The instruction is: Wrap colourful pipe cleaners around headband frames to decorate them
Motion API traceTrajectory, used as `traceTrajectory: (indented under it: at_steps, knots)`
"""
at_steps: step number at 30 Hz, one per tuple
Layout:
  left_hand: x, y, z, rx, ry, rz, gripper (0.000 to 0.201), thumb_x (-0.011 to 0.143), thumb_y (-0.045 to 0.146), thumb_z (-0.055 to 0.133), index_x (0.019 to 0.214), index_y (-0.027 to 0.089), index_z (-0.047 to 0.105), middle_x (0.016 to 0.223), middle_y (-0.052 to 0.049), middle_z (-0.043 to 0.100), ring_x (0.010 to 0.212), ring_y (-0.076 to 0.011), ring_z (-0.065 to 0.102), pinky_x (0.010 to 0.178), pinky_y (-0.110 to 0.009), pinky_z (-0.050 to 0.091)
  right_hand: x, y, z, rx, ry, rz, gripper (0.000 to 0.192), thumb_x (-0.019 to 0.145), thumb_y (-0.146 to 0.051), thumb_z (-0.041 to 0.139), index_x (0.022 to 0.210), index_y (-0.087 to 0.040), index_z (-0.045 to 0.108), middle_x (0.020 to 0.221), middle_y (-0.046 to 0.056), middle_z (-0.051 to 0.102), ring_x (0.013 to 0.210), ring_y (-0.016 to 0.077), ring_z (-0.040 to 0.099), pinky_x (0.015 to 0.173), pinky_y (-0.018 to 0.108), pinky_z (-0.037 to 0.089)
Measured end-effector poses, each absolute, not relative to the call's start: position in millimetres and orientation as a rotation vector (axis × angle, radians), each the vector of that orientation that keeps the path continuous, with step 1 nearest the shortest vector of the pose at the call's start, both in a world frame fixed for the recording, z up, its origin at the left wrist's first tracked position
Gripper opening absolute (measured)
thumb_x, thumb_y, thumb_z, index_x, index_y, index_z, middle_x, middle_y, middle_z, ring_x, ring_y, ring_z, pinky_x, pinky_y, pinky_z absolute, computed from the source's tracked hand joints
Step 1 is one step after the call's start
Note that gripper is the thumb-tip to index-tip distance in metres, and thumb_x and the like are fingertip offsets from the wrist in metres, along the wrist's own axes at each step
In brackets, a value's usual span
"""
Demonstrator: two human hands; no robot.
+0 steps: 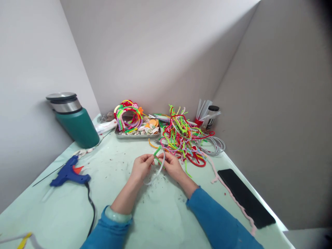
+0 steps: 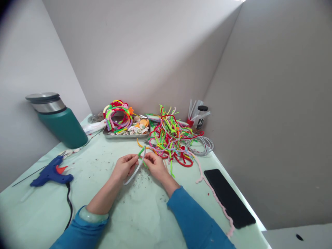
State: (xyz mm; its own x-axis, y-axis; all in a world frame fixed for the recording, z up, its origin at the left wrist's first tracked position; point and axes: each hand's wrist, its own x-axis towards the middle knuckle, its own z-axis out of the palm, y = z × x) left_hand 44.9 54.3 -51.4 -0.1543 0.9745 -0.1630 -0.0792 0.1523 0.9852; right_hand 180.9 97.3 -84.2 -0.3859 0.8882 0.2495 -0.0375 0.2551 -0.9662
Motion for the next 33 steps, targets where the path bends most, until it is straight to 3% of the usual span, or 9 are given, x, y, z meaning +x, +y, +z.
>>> traceTrajectory:
  at_steps: [7,13,24,33]
  knots:
    - [44,54,-53,0.873,1.235,1.155,0.034,0.060,0.045,0.066,0.066,0.013,0.055,0.037,0.009,0.035,0.028,-0.0018,0.023,0.033,-0.018,0.013,180,98,-89,-0.761,-1.512,1.400,0.021,0.072,-0.035,0.064,0.078,-0.018,0.053,0.059,-0.006,0.048,0.047,0.0071,0.040,0.045,0.020,0.033]
    - [43,55,-54,0.942,1.250,1.089,0.038,0.057,0.045,0.068,0.073,0.011,0.061,0.045,0.004,0.048,0.033,-0.0030,0.031,0.035,-0.019,0.017,182,94,-78,-0.792,-1.524,1.390,0.024,0.069,-0.036,0.065,0.075,-0.019,0.049,0.060,-0.005,0.046,0.050,0.0080,0.041,0.046,0.020,0.034]
    - [45,54,-55,1.240,1.312,1.083,0.026,0.068,0.039,0.056,0.057,0.015,0.055,0.037,0.008,0.032,0.035,-0.0046,0.025,0.039,-0.020,0.017,187,96,-80,-0.836,-1.625,1.274,0.023,0.071,-0.036,0.064,0.082,-0.019,0.053,0.063,-0.004,0.048,0.054,0.0102,0.045,0.051,0.022,0.035]
    - [49,54,-54,1.282,1.361,1.098,0.019,0.065,0.029,0.052,0.065,0.013,0.063,0.048,0.005,0.044,0.043,-0.0063,0.033,0.044,-0.020,0.025,185,96,-85,-0.911,-1.666,1.093,0.018,0.074,-0.031,0.061,0.084,-0.017,0.055,0.067,-0.002,0.051,0.059,0.0112,0.046,0.055,0.023,0.036]
